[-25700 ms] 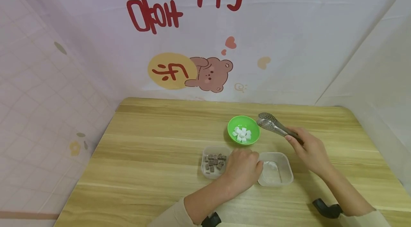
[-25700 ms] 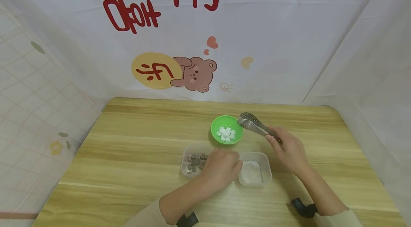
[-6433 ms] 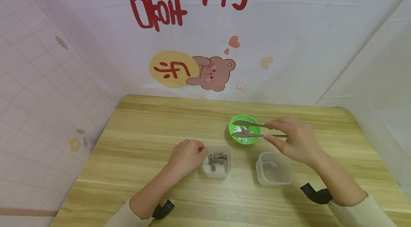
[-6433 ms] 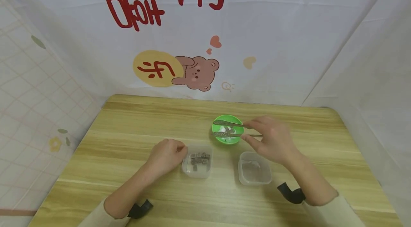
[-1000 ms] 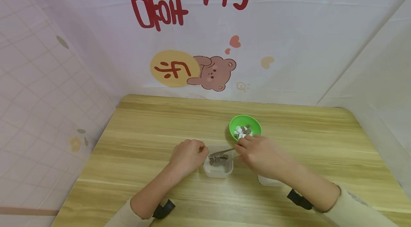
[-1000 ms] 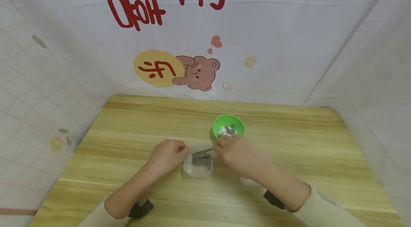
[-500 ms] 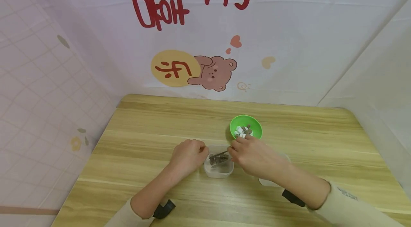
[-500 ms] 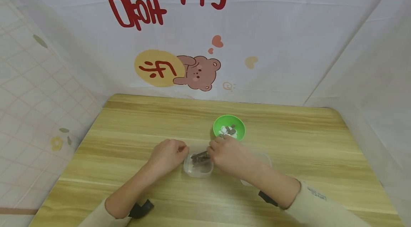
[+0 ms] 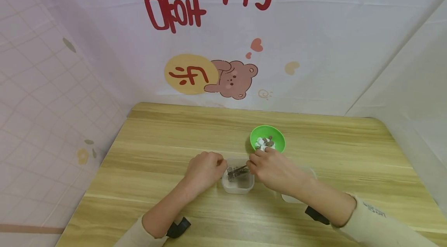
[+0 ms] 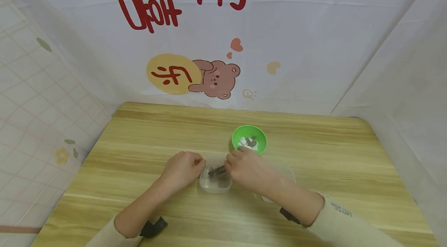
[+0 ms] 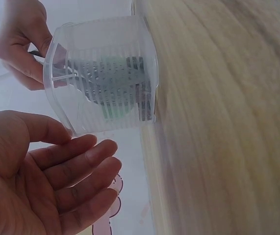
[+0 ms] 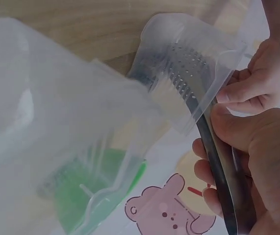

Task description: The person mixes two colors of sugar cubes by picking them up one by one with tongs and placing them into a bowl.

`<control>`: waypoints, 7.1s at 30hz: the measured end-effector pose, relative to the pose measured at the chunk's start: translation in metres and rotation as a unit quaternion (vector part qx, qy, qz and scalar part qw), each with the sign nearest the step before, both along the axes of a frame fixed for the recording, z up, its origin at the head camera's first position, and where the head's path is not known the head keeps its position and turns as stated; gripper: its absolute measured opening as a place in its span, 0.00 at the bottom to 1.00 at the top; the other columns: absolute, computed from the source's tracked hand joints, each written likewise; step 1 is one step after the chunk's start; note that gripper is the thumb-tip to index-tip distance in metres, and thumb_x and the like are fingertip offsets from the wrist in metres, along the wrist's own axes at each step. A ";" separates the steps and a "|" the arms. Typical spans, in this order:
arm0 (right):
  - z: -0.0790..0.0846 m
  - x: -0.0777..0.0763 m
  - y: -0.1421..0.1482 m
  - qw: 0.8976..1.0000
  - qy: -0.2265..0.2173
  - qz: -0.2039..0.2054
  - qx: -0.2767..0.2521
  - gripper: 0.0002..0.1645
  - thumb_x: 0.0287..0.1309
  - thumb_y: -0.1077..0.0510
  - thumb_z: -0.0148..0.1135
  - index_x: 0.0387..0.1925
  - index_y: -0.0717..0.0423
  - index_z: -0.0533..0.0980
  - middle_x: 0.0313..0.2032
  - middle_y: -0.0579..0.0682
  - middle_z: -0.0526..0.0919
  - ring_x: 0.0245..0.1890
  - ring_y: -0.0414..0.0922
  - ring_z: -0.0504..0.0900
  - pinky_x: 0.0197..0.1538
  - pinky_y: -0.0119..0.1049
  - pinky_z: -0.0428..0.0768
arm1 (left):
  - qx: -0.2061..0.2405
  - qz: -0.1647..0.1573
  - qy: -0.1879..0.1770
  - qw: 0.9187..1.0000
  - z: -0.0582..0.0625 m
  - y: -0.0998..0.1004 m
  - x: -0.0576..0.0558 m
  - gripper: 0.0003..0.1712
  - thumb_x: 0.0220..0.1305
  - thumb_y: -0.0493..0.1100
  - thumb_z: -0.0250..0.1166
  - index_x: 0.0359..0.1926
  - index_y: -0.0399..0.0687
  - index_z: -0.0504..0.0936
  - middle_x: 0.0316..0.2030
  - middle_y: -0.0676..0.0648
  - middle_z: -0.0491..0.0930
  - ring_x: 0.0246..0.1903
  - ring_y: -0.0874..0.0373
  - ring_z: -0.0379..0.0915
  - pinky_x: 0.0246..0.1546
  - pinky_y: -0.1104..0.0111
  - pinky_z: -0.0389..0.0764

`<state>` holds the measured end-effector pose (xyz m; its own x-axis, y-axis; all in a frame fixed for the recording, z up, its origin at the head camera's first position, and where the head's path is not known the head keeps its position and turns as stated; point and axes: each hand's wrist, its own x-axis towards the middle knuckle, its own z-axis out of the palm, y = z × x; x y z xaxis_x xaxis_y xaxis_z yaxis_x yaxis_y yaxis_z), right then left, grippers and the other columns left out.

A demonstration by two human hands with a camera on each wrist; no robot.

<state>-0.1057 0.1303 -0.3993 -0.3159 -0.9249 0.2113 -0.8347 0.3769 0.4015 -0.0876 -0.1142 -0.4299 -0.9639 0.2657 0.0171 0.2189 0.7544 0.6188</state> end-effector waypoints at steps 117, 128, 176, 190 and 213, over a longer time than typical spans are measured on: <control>-0.008 0.007 0.006 0.997 -0.019 -0.042 -0.060 0.19 0.52 0.50 0.82 0.37 0.58 0.84 0.31 0.47 0.82 0.29 0.43 0.79 0.33 0.35 0.80 | 0.011 0.011 -0.021 1.000 0.003 0.002 -0.001 0.10 0.70 0.43 0.61 0.38 0.48 0.89 0.15 0.58 0.74 0.13 0.64 0.61 0.18 0.65 0.66; -0.010 0.007 -0.004 0.999 0.009 -0.035 -0.040 0.11 0.55 0.57 0.77 0.28 0.55 0.81 0.25 0.45 0.77 0.26 0.42 0.77 0.26 0.33 0.75 | 0.015 0.007 -0.023 1.000 0.004 0.002 -0.002 0.10 0.70 0.42 0.62 0.38 0.46 0.88 0.16 0.58 0.74 0.13 0.63 0.62 0.19 0.65 0.67; -0.014 -0.031 0.114 0.926 -0.127 -0.128 -0.332 0.14 0.59 0.61 0.75 0.45 0.64 0.87 0.35 0.51 0.88 0.22 0.38 0.79 0.23 0.28 0.72 | 0.000 0.015 -0.020 1.000 0.007 0.003 -0.002 0.09 0.70 0.42 0.62 0.38 0.47 0.88 0.15 0.58 0.73 0.15 0.62 0.63 0.21 0.63 0.67; 0.001 -0.026 0.105 0.932 -0.126 -0.127 -0.316 0.15 0.63 0.56 0.73 0.47 0.62 0.86 0.39 0.52 0.89 0.27 0.41 0.82 0.26 0.37 0.78 | -0.002 0.016 -0.019 1.000 0.007 0.004 -0.002 0.09 0.70 0.42 0.63 0.37 0.47 0.88 0.16 0.58 0.74 0.16 0.62 0.64 0.22 0.63 0.67; 0.029 -0.003 0.057 0.977 -0.114 -0.034 -0.180 0.19 0.45 0.58 0.83 0.40 0.57 0.86 0.35 0.44 0.86 0.31 0.40 0.84 0.32 0.36 0.83 | 0.000 0.015 -0.026 1.000 0.007 0.004 -0.002 0.10 0.69 0.42 0.62 0.40 0.46 0.89 0.18 0.57 0.75 0.16 0.62 0.65 0.22 0.63 0.67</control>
